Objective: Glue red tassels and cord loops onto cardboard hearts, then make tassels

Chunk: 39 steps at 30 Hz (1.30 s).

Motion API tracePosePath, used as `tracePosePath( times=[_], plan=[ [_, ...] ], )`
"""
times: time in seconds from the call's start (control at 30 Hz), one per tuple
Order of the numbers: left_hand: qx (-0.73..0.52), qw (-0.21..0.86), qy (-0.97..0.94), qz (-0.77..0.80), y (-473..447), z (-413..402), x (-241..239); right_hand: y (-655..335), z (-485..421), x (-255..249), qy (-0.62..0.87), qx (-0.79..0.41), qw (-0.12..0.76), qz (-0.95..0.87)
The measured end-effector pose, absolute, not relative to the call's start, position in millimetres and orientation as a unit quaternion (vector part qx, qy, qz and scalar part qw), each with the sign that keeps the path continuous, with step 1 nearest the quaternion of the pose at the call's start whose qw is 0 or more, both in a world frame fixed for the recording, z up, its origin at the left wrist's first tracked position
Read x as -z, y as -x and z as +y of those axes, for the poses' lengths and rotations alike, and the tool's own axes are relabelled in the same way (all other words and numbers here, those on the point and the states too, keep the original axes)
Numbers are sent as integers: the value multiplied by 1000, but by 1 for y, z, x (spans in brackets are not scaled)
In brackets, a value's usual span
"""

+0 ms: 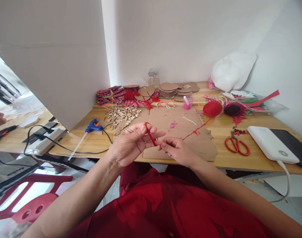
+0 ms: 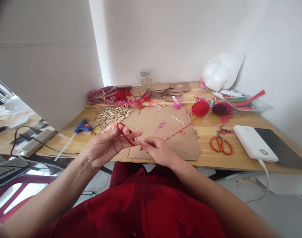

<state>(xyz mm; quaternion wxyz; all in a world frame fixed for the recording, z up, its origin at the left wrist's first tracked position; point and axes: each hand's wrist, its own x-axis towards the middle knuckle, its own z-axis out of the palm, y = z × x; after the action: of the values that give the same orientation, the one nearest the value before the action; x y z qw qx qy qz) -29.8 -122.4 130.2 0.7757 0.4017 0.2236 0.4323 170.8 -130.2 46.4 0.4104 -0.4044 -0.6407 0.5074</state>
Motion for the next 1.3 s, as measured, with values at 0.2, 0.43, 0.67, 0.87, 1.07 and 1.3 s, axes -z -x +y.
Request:
tracePosePath(
  times=[0.2, 0.43, 0.67, 0.87, 1.07, 1.3],
  plan=[
    [-512, 706, -425, 242, 10, -104, -120, -170, -146, -54, 427, -431, 391, -692],
    [-480, 547, -611, 311, -14, -79, -83, -194, -144, -85, 472, -282, 367, -750],
    [-354, 551, -672, 347, -17, -62, -68, -221, -126, -94, 446, -161, 372, -798],
    [-307, 585, -656, 366, -25, -57, -65, -235, -114, -93, 427, -110, 370, -818],
    [-264, 694, -591, 316, -24, -66, -77, -248, -101, -89, 418, -146, 396, -805],
    [-348, 814, -419, 200, 2, -72, -105, -295, -64, -69, 466, -61, 426, -773]
  ],
)
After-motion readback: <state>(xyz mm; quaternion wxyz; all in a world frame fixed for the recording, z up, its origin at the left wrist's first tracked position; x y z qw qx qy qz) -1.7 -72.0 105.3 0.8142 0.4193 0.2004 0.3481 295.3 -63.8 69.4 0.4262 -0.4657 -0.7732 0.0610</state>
